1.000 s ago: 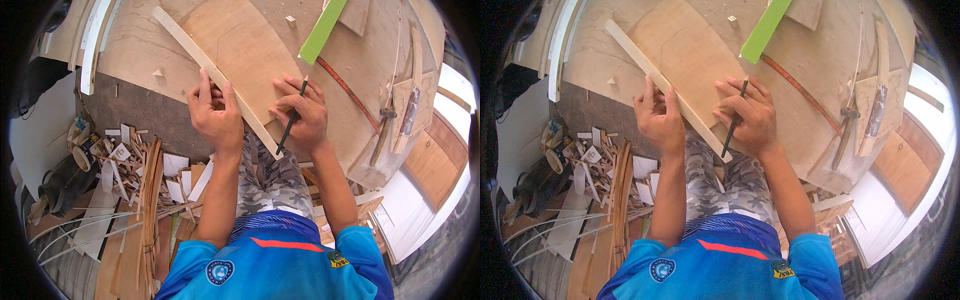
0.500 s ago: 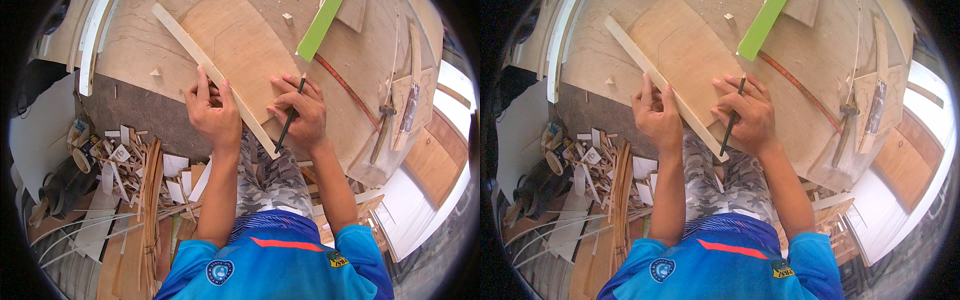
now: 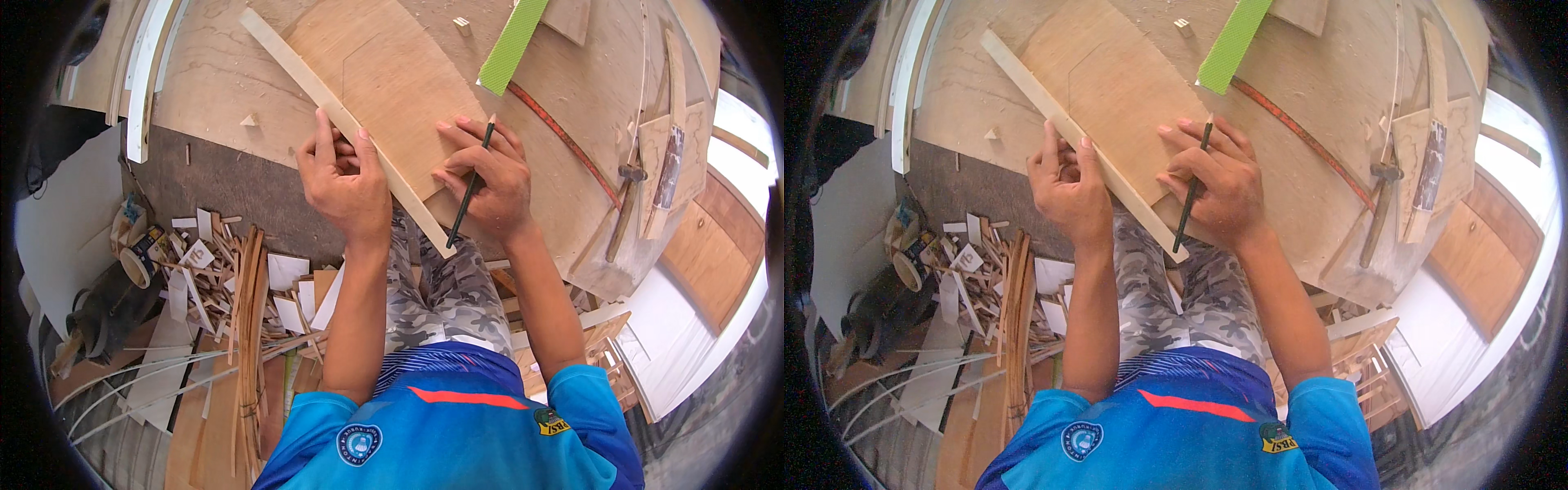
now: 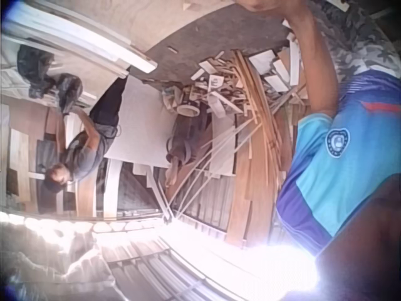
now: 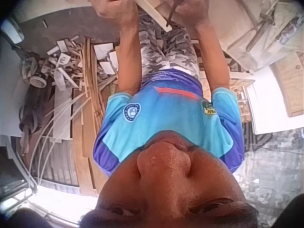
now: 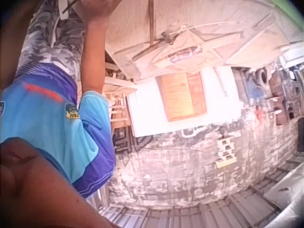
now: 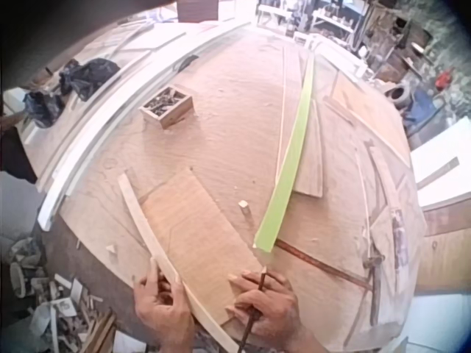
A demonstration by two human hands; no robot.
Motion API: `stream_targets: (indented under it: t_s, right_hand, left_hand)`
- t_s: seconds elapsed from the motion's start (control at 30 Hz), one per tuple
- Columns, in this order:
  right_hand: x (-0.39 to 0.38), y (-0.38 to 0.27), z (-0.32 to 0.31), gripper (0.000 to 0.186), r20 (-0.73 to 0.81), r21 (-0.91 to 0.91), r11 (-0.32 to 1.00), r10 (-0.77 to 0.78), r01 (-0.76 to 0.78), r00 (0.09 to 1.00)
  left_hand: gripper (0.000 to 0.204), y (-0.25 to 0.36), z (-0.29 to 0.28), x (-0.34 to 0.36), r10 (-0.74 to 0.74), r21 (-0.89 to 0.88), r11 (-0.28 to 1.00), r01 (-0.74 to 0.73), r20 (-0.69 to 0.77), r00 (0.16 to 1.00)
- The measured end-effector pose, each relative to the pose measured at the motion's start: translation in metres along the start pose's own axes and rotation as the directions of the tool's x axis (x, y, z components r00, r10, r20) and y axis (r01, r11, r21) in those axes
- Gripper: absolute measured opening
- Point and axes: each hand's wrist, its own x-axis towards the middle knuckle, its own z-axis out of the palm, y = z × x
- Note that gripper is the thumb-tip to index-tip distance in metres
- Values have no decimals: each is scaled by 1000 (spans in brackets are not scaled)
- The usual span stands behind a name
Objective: The person measures a small piece of wood using a tape measure and marks a cutting line onto a wooden board using a pencil and a thin piece of wood as a straightedge.
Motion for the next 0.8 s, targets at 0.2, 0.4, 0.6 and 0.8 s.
stream_targets:
  t_s: [0.2,0.4,0.6,0.8]
  right_hand:
    - [0,-1,0,19,-2,-7,1000,4,-5,1000]
    - [0,-1,0,20,6,-18,1000,13,-13,1000]
    - [1,-2,0,21,5,-6,1000,14,-14,1000]
    - [1,-4,-2,22,11,-4,1000,23,-23,1000]
  left_hand:
    - [50,-1,0,0,-1,-28,1000,0,-13,1000]
    - [50,0,0,0,6,36,999,-6,-3,1000]
    - [50,-2,1,-1,19,23,1000,-18,-20,1000]
    - [49,6,-3,1,-15,61,998,16,-17,1000]
